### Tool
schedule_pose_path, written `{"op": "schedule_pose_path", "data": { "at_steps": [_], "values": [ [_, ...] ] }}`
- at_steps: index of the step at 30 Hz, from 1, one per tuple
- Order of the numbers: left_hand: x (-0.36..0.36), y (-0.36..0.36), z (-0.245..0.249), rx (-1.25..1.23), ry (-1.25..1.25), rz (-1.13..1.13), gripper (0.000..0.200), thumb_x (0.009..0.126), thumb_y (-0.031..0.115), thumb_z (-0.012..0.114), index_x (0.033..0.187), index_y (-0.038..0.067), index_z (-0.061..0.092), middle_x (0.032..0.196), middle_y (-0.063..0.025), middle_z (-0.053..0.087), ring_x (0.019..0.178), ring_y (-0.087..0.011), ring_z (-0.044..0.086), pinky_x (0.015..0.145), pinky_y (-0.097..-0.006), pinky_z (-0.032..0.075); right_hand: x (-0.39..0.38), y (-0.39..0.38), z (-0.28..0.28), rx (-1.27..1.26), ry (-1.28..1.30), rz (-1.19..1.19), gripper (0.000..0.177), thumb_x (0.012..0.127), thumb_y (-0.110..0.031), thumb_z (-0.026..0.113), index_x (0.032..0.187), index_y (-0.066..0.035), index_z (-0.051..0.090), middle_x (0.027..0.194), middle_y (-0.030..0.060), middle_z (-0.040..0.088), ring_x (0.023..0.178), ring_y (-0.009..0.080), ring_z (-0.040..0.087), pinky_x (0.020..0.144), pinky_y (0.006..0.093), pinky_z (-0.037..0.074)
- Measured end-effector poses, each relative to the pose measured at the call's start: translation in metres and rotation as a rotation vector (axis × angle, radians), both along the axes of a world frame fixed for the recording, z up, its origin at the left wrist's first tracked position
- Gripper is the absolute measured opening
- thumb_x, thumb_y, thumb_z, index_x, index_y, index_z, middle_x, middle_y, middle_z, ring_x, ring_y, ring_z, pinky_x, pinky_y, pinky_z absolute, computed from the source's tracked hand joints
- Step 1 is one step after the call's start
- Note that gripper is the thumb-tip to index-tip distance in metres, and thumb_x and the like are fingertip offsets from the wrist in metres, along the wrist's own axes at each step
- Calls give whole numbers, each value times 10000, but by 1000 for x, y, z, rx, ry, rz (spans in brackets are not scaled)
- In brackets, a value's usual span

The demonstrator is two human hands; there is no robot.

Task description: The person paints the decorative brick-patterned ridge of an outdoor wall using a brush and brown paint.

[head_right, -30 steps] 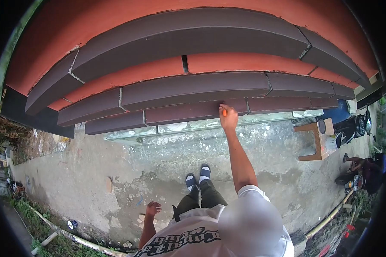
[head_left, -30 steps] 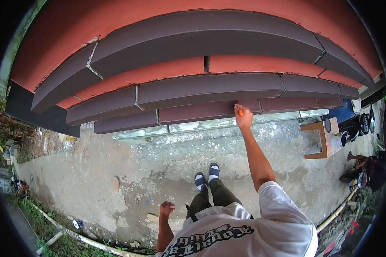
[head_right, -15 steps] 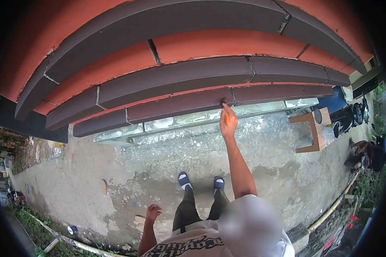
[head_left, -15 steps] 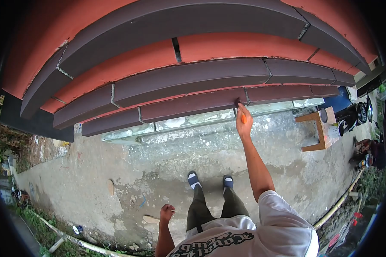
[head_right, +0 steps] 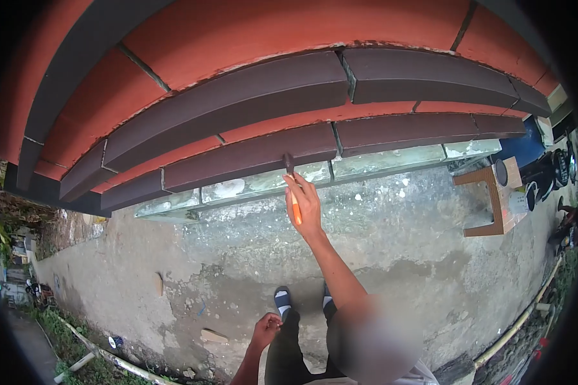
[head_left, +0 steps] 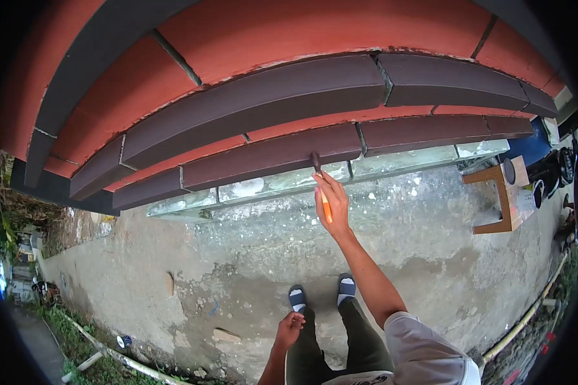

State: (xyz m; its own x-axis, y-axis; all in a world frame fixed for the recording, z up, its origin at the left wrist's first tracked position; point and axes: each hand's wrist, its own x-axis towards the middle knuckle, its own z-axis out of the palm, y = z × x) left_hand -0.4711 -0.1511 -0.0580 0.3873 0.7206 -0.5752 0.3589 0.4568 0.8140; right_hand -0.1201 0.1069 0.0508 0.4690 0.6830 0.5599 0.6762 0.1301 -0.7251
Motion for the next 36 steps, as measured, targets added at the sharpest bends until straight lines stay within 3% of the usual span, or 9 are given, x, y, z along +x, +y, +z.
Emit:
{"op": "schedule_pose_path", "data": {
  "at_steps": [3,8,12,20,23,27,30,36],
  "values": [
    [33,12,-21,3,37,-135,144,1022,70,482,1088,32,605,933,-70,675,822,-126,646,751,-286,545,14,-4,-18,49,-28,67,344,891,14,653,1226,-51,686,1193,185,677,1019,322,663,885,401,541],
    [58,39,-61,30,2,-109,167,1022,53,475,1123,22,604,945,-78,677,818,-125,640,762,-277,535,62,-21,-50,115,-126,-205,320,906,26,621,1218,-8,680,1179,188,683,1025,322,663,873,403,529],
    [53,42,-91,37,-52,-63,154,1006,39,493,1116,35,601,952,-65,682,863,-126,662,763,-277,534,55,-17,-67,97,-145,-432,314,914,31,604,1220,19,673,1170,193,685,1029,323,658,859,401,520],
    [46,20,-123,-27,-54,-36,154,1036,37,474,1111,18,607,961,-73,676,864,-114,648,761,-259,521,-32,29,-93,210,-115,320,416,804,76,687,1197,-55,710,1191,191,672,1000,305,659,837,383,557],
    [46,14,-126,-57,-57,-56,149,1041,48,479,1109,20,608,960,-71,678,845,-104,637,756,-254,513,4,26,-95,230,-177,126,387,806,78,685,1170,-47,722,1195,190,673,1004,304,658,824,388,556],
    [37,9,-136,-56,-86,-51,148,1041,52,480,1103,19,611,964,-69,679,838,-97,628,755,-251,509,44,-1,-105,187,-130,-359,317,867,51,646,1159,-39,727,1201,187,670,1025,278,642,829,374,535],
    [33,9,-137,-35,-89,-27,151,1041,50,480,1101,18,614,964,-69,678,846,-97,631,755,-249,510,46,3,-106,263,-85,-486,300,888,47,620,1156,-35,727,1210,195,659,993,272,631,829,366,524],
    [30,12,-139,-45,-80,-13,151,1038,43,480,1100,18,615,957,-63,672,861,-98,636,757,-246,512,-46,43,-106,246,-116,42,355,788,58,697,1112,-77,748,1206,201,657,1034,306,650,847,370,542]
  ]
}}
